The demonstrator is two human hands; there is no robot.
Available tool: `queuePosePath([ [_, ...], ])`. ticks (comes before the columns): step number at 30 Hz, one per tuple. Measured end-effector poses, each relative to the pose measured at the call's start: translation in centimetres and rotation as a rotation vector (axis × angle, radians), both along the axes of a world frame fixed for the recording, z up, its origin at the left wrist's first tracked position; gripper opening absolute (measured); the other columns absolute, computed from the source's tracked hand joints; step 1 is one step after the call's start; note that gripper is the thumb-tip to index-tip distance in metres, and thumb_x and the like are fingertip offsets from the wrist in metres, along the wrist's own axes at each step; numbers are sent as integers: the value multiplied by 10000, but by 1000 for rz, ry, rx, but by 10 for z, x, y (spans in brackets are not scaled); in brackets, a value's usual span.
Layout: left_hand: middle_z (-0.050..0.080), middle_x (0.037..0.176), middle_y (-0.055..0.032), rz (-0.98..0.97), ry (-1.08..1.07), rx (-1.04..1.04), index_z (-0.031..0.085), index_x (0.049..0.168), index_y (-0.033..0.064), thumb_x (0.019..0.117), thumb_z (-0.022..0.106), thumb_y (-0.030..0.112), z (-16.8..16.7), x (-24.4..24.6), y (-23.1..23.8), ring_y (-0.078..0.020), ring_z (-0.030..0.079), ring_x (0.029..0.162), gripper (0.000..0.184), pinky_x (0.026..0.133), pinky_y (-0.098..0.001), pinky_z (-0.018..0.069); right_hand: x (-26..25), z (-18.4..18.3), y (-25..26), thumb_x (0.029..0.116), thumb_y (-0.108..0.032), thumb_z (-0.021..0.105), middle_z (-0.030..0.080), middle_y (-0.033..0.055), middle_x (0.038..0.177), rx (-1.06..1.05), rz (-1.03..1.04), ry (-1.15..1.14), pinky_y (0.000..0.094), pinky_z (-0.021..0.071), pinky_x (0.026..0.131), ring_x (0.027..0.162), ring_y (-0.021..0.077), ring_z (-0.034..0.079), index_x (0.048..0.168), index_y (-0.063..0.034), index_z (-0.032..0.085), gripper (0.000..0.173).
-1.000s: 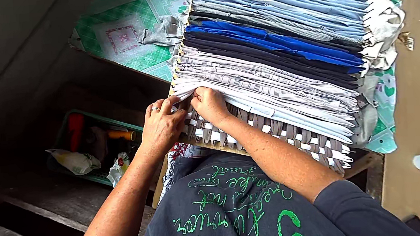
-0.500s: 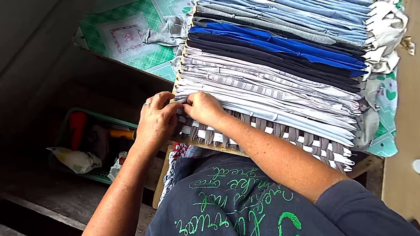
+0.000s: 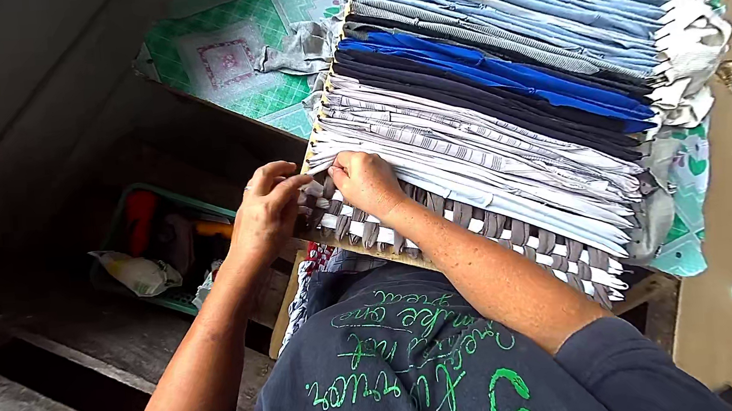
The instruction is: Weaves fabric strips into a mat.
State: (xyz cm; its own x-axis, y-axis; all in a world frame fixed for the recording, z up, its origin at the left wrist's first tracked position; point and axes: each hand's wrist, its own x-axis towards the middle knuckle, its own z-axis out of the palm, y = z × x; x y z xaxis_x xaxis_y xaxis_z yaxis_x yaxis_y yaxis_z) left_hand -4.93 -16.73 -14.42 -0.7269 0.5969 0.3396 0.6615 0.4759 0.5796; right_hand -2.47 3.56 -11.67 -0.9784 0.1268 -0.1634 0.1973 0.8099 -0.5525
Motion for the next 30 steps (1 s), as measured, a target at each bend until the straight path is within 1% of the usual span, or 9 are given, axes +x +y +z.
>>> queuePosePath([
  [2,617,1293,-189,47,-39,54,696,1249,42,1021,524,53,2,-2,-11,-282,624,1162,286,978,-408,526,5,6,3,1032,-239,546,655,145,756,-12,25,45,532,497,669,757,324,666,879,-19,678,298],
  [4,647,1217,-176,58,-58,64,709,1209,36,1016,544,70,-1,-1,-13,-259,646,1084,256,926,-395,539,8,7,3,1032,-232,553,680,119,766,-58,83,80,521,513,666,743,296,675,948,-50,723,263],
  [7,672,1154,-162,50,-91,37,724,1167,41,1011,575,94,-4,2,-5,-261,664,1046,222,904,-415,550,2,15,-2,1058,-224,492,727,150,929,10,164,-149,570,521,773,931,342,702,1072,-75,742,291],
  [12,674,1104,-153,28,-94,3,722,1195,73,1012,583,90,-6,4,6,-264,676,980,230,849,-423,564,-9,16,-12,1089,-317,446,706,191,1001,98,145,-314,587,504,811,1024,373,681,1043,-32,686,375],
  [15,671,1084,-156,18,-69,-19,743,1189,94,999,607,90,-4,1,8,-280,673,969,234,826,-433,560,-13,5,-14,1031,-210,555,693,172,917,-102,17,-223,557,499,787,917,337,671,996,-10,706,253],
  [18,678,1069,-195,-2,-26,-67,735,1184,49,998,603,82,-2,0,12,-352,686,957,230,801,-498,565,-11,-1,-16,999,-155,599,680,143,862,-221,-89,-153,519,494,779,852,292,651,977,-9,714,187],
  [24,674,1051,-224,-44,49,-227,732,1168,22,996,610,89,2,-5,15,-404,697,932,221,757,-538,575,-9,-15,-17,950,-132,619,589,77,705,-250,-146,20,459,457,670,700,227,583,829,-27,651,164],
  [27,671,1028,-214,-63,38,-268,747,1099,26,995,615,86,5,-7,13,-392,698,894,178,736,-530,574,-12,-20,-19,942,-120,609,597,88,704,-205,-159,52,467,462,667,709,241,602,822,-23,646,158],
  [30,686,1069,-187,-74,9,-208,752,1126,54,1002,614,76,6,-8,6,-351,705,921,187,765,-511,579,-12,-18,-14,965,-130,586,618,103,724,-220,-115,59,483,476,680,721,257,617,865,-16,673,175],
])
